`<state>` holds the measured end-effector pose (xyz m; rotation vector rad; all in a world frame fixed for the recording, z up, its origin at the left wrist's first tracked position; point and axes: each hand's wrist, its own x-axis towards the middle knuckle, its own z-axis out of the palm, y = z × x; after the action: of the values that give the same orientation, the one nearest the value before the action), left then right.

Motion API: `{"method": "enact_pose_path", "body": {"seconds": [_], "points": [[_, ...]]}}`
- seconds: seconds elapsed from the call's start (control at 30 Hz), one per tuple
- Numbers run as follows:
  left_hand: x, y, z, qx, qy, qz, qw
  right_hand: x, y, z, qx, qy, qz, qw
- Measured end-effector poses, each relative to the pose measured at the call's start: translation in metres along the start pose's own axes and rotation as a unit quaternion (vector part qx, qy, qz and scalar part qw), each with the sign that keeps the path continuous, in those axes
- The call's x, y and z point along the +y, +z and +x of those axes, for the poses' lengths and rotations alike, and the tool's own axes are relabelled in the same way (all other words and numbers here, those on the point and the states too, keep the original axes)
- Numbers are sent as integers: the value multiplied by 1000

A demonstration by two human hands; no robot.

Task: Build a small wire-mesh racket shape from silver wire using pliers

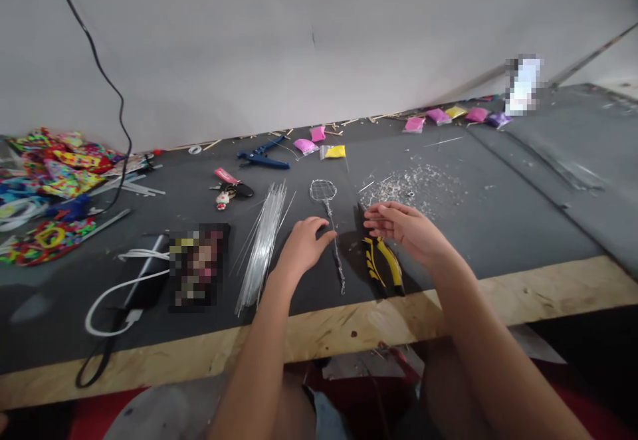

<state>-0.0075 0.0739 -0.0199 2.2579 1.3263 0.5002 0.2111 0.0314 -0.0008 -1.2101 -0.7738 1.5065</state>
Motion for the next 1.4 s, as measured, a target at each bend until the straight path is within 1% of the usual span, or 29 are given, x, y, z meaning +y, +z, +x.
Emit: {"method": "enact_pose_path", "body": {"seconds": [0.1, 0.17, 0.23, 0.3, 0.37, 0.43, 0.47, 0.5, 0.53, 0.63, 0.73, 0.83, 0.9, 1.0, 1.07, 1.1, 1.2, 1.23, 1.27, 1.3, 1.37, 1.4], "points": [[-4, -6, -1, -13, -20, -38, 999, -5, -3, 9, 30, -4, -26, 999], [-5, -8, -2, -19, -35, -55, 998, -11, -5, 22, 42, -20, -53, 997], [-6, -10, -3, -22, -41, -67, 997, -19, -6, 43, 51, -51, -107, 992], [-5, -12, -4, -27, -42, -74, 996, -27, -5, 69, 69, -94, -201, 973], [-5, -14, -5, -38, -47, -79, 995, -32, 0, 100, 92, -132, -324, 932], [-4, -15, -7, -46, -47, -87, 994, -35, 7, 133, 112, -152, -451, 872], [-4, -15, -8, -48, -47, -90, 994, -35, 11, 148, 107, -157, -509, 839], [-4, -15, -10, -50, -46, -94, 993, -34, 15, 163, 102, -178, -562, 801], [-4, -15, -10, -50, -49, -96, 993, -33, 18, 177, 98, -191, -577, 788], [-3, -14, -12, -43, -59, -109, 991, -29, 26, 213, 89, -209, -593, 772], [-1, -14, -13, -36, -72, -134, 988, -25, 29, 237, 96, -202, -603, 765], [1, -16, -14, -40, -77, -144, 986, -24, 29, 248, 121, -182, -613, 760], [1, -15, -15, -37, -78, -147, 985, -25, 28, 247, 137, -179, -617, 754], [2, -13, -16, -11, -85, -161, 983, -31, 28, 235, 165, -180, -604, 758], [6, -12, -16, 13, -87, -164, 982, -38, 26, 220, 171, -179, -579, 777], [9, -13, -15, 24, -85, -163, 983, -41, 25, 210, 174, -187, -568, 783], [20, -14, -16, 42, -73, -167, 982, -52, 18, 174, 183, -246, -515, 801], [24, -14, -16, 44, -69, -175, 981, -55, 15, 160, 173, -248, -495, 815], [26, -13, -16, 46, -69, -186, 979, -58, 12, 145, 157, -238, -467, 837], [28, -11, -15, 51, -73, -202, 975, -60, 8, 129, 130, -218, -429, 867], [31, -7, -14, 80, -96, -259, 958, -60, 3, 96, 38, -158, -337, 927], [31, -5, -13, 102, -113, -305, 940, -59, 1, 81, -23, -123, -294, 948]]}}
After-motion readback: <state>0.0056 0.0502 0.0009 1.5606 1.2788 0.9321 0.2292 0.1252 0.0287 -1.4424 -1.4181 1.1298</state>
